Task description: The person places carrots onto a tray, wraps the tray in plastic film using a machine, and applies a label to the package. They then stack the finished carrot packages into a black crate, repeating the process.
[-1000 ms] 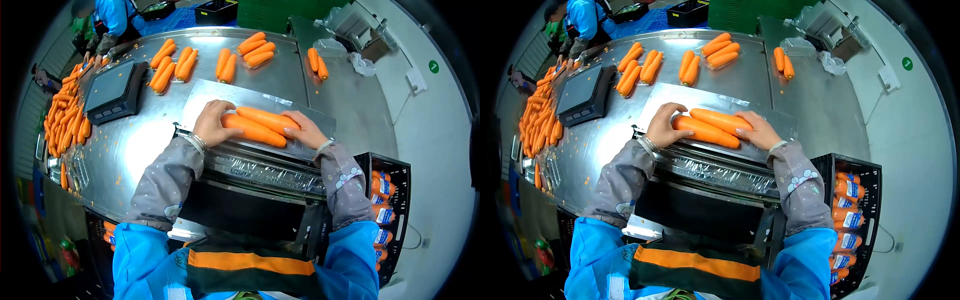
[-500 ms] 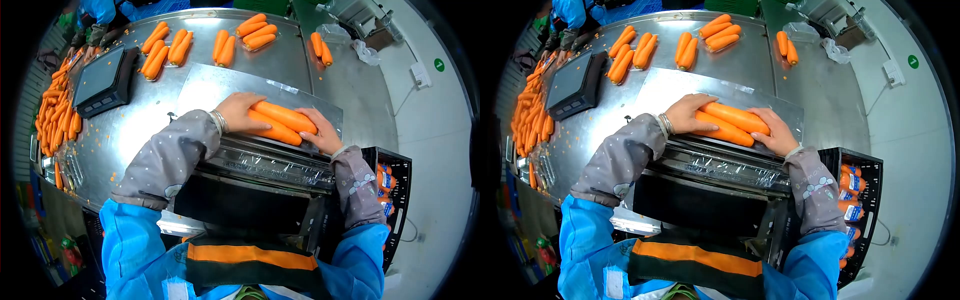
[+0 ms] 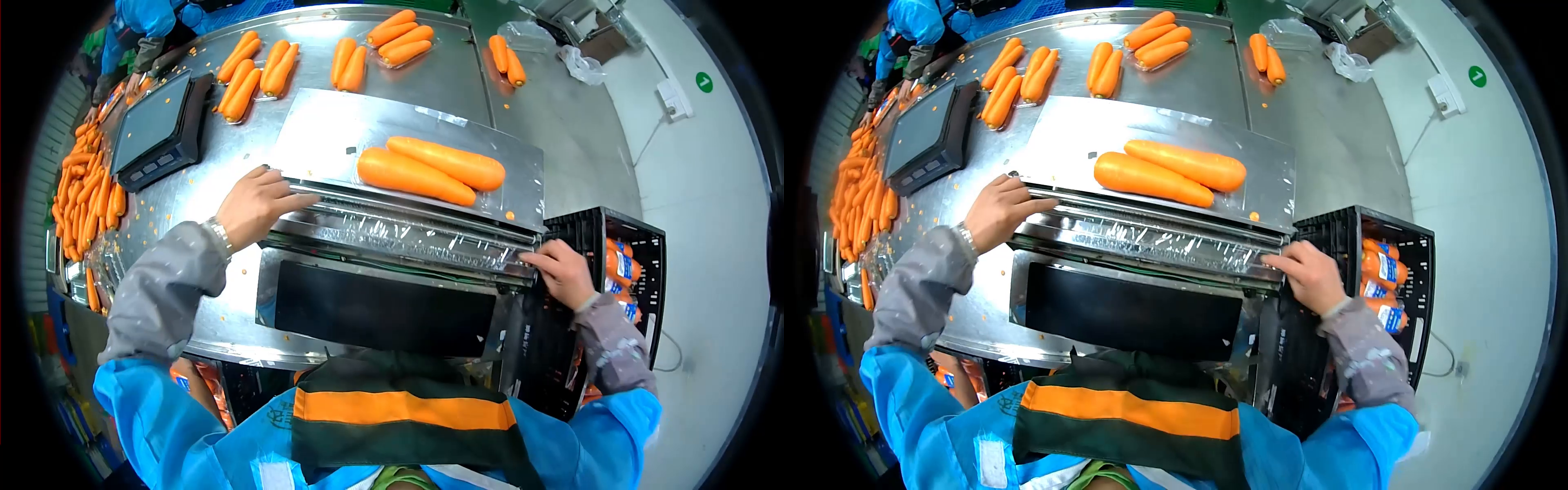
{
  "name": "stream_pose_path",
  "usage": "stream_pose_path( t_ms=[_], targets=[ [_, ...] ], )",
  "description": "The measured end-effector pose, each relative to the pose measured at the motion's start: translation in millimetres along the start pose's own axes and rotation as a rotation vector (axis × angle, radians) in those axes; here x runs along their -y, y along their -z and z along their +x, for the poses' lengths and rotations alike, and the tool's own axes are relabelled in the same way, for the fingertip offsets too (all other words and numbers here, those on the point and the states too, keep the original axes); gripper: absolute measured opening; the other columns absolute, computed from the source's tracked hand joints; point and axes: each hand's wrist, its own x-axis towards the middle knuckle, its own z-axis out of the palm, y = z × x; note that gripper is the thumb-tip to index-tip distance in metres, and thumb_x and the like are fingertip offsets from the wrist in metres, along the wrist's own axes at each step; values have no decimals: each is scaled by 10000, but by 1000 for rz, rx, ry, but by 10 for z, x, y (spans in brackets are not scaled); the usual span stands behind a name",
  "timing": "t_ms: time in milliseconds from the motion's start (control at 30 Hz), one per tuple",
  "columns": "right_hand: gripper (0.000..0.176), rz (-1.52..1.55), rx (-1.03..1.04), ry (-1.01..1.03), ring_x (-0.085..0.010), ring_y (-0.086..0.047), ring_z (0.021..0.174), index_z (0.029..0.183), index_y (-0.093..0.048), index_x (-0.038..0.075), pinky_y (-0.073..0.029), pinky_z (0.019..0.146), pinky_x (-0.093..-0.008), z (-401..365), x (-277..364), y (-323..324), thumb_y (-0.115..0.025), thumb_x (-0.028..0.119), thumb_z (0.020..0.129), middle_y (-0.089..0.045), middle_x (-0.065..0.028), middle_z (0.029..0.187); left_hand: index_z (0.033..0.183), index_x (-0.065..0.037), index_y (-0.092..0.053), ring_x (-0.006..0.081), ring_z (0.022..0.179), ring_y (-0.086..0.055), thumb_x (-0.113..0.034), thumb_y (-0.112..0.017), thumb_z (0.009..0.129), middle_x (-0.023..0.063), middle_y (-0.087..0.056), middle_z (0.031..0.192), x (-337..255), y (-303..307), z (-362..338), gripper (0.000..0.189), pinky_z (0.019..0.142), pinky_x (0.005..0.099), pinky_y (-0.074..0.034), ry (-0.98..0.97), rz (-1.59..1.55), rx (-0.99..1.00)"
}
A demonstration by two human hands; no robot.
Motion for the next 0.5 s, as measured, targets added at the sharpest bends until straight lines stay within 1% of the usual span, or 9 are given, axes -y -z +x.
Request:
stream_pose_path(
  t_ms=[100, 133, 233, 267, 300, 333, 400, 467, 500],
  targets=[
    [300, 41, -80, 18, -234, -563, 768, 947, -663, 125, -479, 619, -315, 141, 66, -307, -598, -21, 694, -540, -55, 810, 1152, -200, -625, 194, 708, -496, -133, -649, 722, 8, -520, 699, -100, -288, 204, 436, 690, 331, -413, -67, -67, -2],
    [263, 66, -100, -3, -237, -562, 772, 937, -660, 118, -477, 623, -304, 154, 74, -367, -601, -14, 717, -542, -62, 818, 1124, -200, -645, 200, 698, -493, -131, -645, 733, 18, -514, 682, -127, -373, 246, 397, 681, 329, -413, -77, -137, -41],
    [151, 326, -169, -163, -222, -572, 769, 893, -645, 76, -470, 637, -282, 88, 40, -471, -617, 14, 757, -553, -81, 844, 1086, -197, -670, 207, 690, -504, -120, -622, 785, 40, -550, 684, -140, -416, 176, 314, 674, 327, -420, 89, -257, -1],
    [45, 488, -190, -212, -209, -586, 768, 864, -616, 36, -476, 669, -281, 2, -39, -468, -593, 42, 825, -566, -93, 872, 1073, -207, -677, 205, 678, -514, -132, -614, 802, 44, -574, 687, -139, -399, 102, 288, 671, 326, -423, 153, -368, 16],
    [47, 854, -155, -409, -214, -601, 809, 882, -590, 33, -489, 690, -297, -120, -63, -409, -577, 67, 851, -579, -102, 913, 1060, -217, -684, 204, 666, -524, -144, -606, 819, 47, -598, 690, -140, -373, 29, 264, 669, 326, -426, 220, -478, 30],
    [66, 1216, -113, -602, -220, -616, 850, 899, -563, 30, -502, 711, -314, -228, -31, -301, -562, 92, 877, -593, -110, 953, 1073, -169, -678, 186, 644, -544, -144, -550, 888, 62, -632, 702, -146, -276, -37, 226, 649, 314, -439, 311, -604, 93],
    [109, 1616, -237, -723, -265, -619, 948, 956, -509, 45, -524, 776, -357, -282, 76, 62, -507, 149, 925, -581, -153, 1093, 1084, -79, -658, 154, 705, -572, -169, -507, 928, 51, -619, 677, -42, 7, -131, 235, 653, 287, -455, 667, -1344, 256],
    [129, 1741, -430, -312, -300, -592, 1041, 974, -485, 53, -529, 825, -408, -171, -199, 251, -495, 174, 930, -523, -193, 1224, 1114, 17, -603, 136, 786, -584, -200, -505, 936, 57, -620, 740, 157, 157, -13, 297, 707, 271, -466, 658, -1603, -34],
    [151, 1774, -672, -403, -332, -551, 1106, 973, -497, 42, -481, 927, -439, -59, -285, 353, -473, 187, 941, -495, -222, 1255, 1046, 32, -564, 172, 772, -585, -208, -501, 931, 55, -612, 812, 176, 173, 168, 274, 794, 284, -471, 641, -1808, -344]
  ],
)
